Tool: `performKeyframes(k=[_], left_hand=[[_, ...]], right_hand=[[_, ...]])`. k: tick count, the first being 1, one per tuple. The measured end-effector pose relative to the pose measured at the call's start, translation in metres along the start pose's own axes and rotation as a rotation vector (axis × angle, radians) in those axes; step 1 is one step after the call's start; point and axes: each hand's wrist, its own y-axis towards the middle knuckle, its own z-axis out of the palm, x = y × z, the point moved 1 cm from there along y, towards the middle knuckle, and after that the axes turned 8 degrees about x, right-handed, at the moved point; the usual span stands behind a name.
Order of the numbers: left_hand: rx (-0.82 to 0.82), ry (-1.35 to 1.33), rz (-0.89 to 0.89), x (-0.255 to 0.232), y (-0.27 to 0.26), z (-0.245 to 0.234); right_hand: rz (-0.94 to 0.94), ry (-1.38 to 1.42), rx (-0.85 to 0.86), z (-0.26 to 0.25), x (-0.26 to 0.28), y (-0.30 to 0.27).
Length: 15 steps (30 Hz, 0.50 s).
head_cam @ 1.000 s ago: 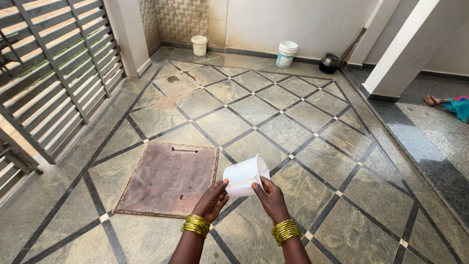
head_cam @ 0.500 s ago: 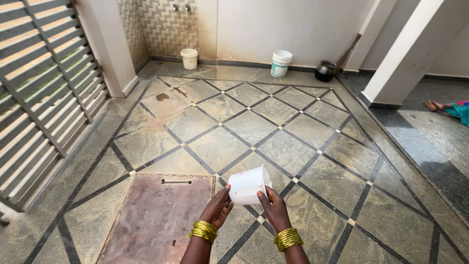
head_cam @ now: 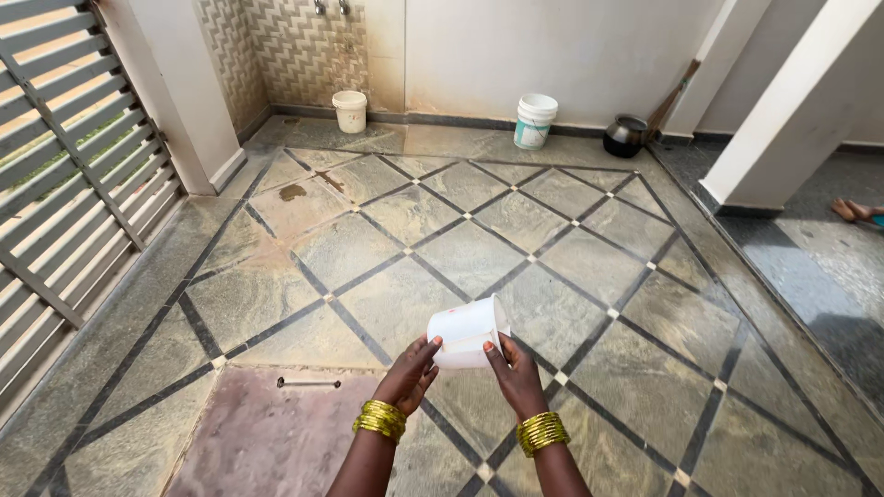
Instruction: The person waters several potted plants on a tiled balcony using a white plastic jug. They pour water into the soil of each plant, then walk to a tiled area with wall taps to refill the jug from a bucket before returning to water more plants.
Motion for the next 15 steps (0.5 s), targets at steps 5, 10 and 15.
performKeyframes(k=[5,10,15], left_hand=[[-0.101,-0.024,0.046,-0.02,0.061,-0.006],[-0.162,-0.098,0.074,-0.028,0.108,-0.007],[-0.188,-0.08,0.069,-0.049,0.154,-0.009]], right_hand=[[-0.062,-0.025,0.08,-0.013,0.0,0.077],[-0.049,-0.014,0.149,-0.026,0.003,0.14],[-0.062,-0.028,0.19,-0.032,0.015,0.192]])
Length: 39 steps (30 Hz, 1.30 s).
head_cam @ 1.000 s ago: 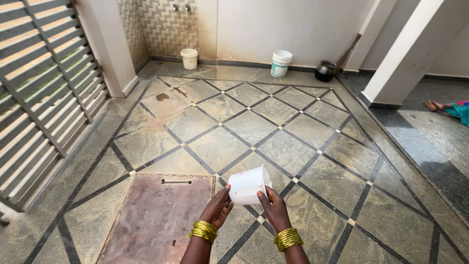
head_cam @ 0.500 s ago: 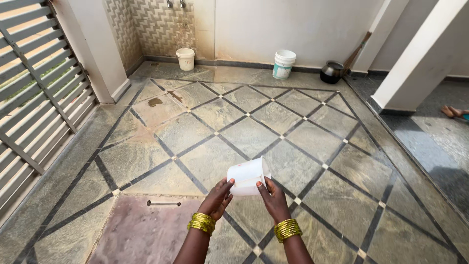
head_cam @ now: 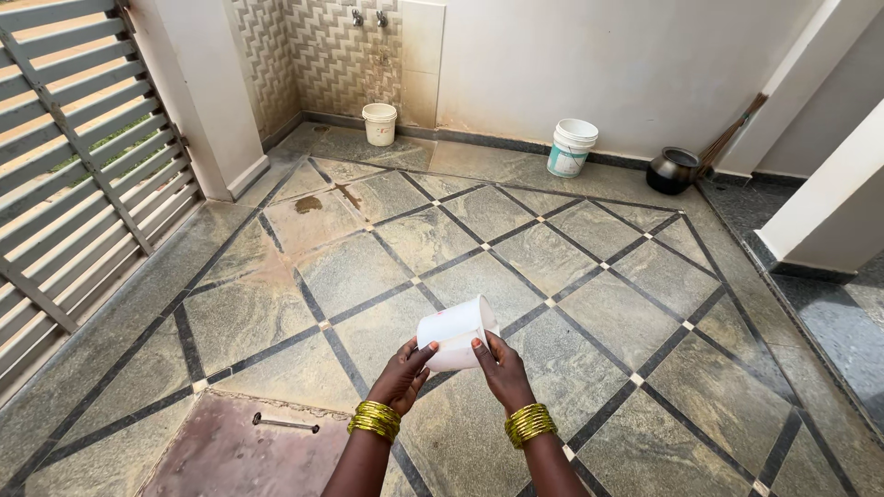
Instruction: The person waters several potted plants on a tiled balcony using a white plastic jug. They pour water into the soil of each plant, then walk to a tiled area with wall taps to refill the jug from a bucket before returning to water more plants.
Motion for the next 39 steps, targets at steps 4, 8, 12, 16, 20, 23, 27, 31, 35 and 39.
performKeyframes(k=[4,8,12,16,20,23,27,31,35,39], left_hand=[[-0.007,-0.019,0.035,-0.008,0.037,-0.001],[0.023,-0.041,0.04,-0.01,0.078,-0.01],[0.026,-0.162,0.013,-0.014,0.123,-0.014],[0.022,-0.167,-0.023,-0.029,0.172,-0.016],[0.036,-0.184,-0.042,-0.035,0.215,-0.016],[0.062,-0.113,-0.047,-0.045,0.242,-0.017],[0.061,-0.059,-0.055,-0.057,0.285,-0.014],[0.05,-0.061,-0.05,-0.071,0.334,-0.015],[0.034,-0.091,-0.043,-0.093,0.381,-0.027],[-0.063,-0.073,-0.054,-0.121,0.416,-0.037]], right_hand=[[-0.023,0.007,0.044,-0.012,0.005,0.035],[-0.029,0.026,0.044,-0.021,-0.002,0.072],[0.002,-0.056,0.028,-0.031,-0.009,0.114],[0.069,-0.015,0.009,-0.035,-0.01,0.161],[0.105,-0.026,0.011,-0.048,-0.014,0.197],[0.135,-0.069,-0.009,-0.057,-0.017,0.232],[0.062,-0.032,-0.012,-0.071,-0.026,0.285],[-0.005,-0.038,-0.035,-0.08,-0.033,0.344],[-0.063,-0.127,-0.009,-0.082,-0.029,0.408],[-0.064,-0.105,0.085,-0.079,-0.018,0.463]])
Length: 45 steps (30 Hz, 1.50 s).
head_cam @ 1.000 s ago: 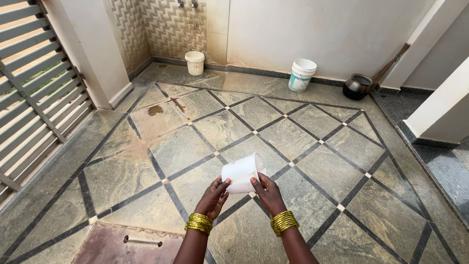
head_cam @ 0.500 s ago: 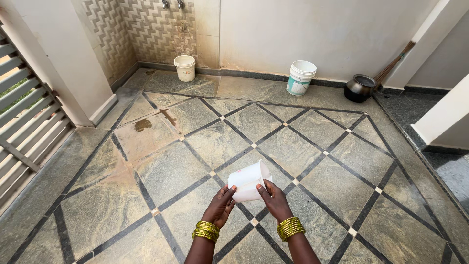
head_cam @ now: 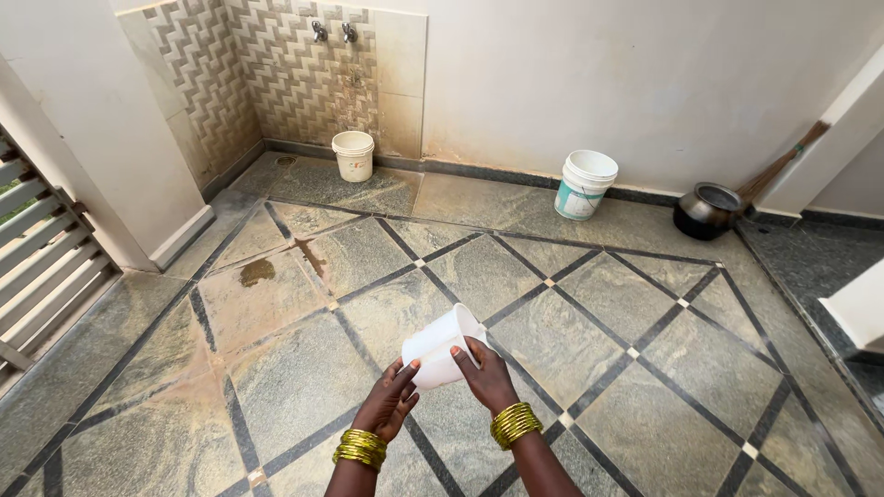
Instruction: The person waters several potted plants on a tiled balcony using a white plastic jug. They pour water into the soil of each plant, then walk to a tiled area with wall taps to refill the jug from a bucket before returning to water more plants.
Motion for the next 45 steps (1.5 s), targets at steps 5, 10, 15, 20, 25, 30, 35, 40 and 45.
performKeyframes(k=[5,10,15,20,25,30,35,40,45], left_hand=[[-0.055,-0.022,0.001,-0.027,0.032,0.002],[-0.061,-0.042,0.084,-0.06,0.079,-0.003],[-0.019,0.017,0.08,-0.091,0.136,-0.019],[0.01,-0.007,0.024,-0.124,0.195,-0.031],[0.06,-0.013,0.007,-0.155,0.253,-0.039],[0.095,-0.069,0.01,-0.175,0.3,-0.046],[0.078,-0.066,0.039,-0.204,0.345,-0.059],[0.033,-0.043,0.096,-0.255,0.389,-0.079],[-0.032,-0.035,0.144,-0.306,0.429,-0.107]], right_hand=[[-0.01,-0.014,0.043,-0.005,0.002,0.056],[0.007,-0.068,0.05,-0.009,0.012,0.115],[0.102,-0.058,0.061,-0.015,0.024,0.168],[0.022,-0.112,0.018,-0.021,0.024,0.223],[0.109,-0.049,-0.056,-0.022,0.028,0.277],[0.103,-0.103,-0.104,-0.02,0.024,0.33],[0.058,-0.042,-0.1,-0.016,0.023,0.393],[0.012,0.025,0.009,-0.01,0.032,0.474],[-0.047,0.058,0.137,0.007,0.038,0.559]])
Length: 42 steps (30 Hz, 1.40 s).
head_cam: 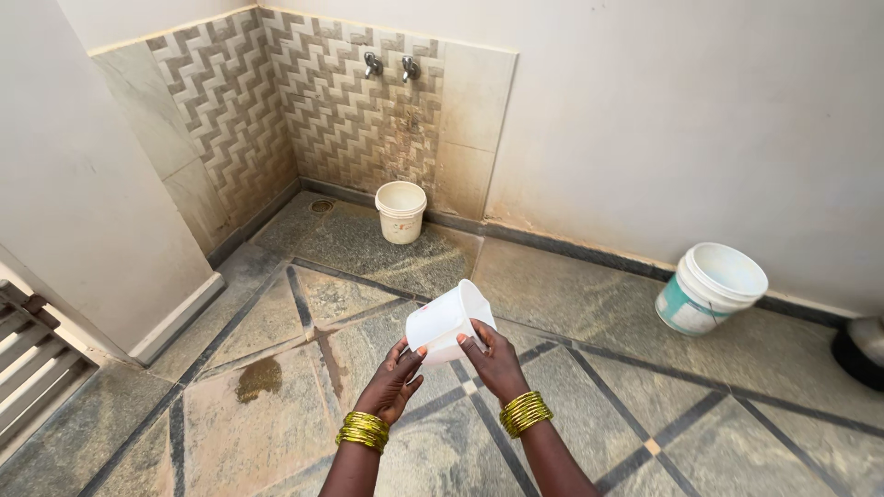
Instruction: The person waters several potted plants on a tiled balcony using a white plastic jug. They pour water into the soil of each plant, then walk to a tiled area with wall taps to refill the jug from a bucket before returning to water more plants.
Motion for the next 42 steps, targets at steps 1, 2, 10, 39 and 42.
performKeyframes(k=[1,2,10,39,42], left_hand=[[-0.015,-0.004,0.009,-0.007,0.011,-0.005],[-0.03,-0.008,0.018,-0.012,0.021,-0.01],[-0.1,-0.03,0.03,-0.052,0.084,-0.045],[0.084,-0.053,-0.041,-0.167,0.369,-0.129],[0.02,-0.04,-0.067,-0.189,0.392,-0.139]], right_hand=[[-0.016,-0.007,0.022,0.001,-0.001,0.017],[-0.031,-0.014,0.044,0.002,-0.002,0.033],[-0.051,-0.022,0.107,0.014,-0.01,0.135],[0.024,-0.191,0.008,-0.003,-0.016,0.415],[-0.134,-0.109,0.022,0.005,-0.023,0.457]])
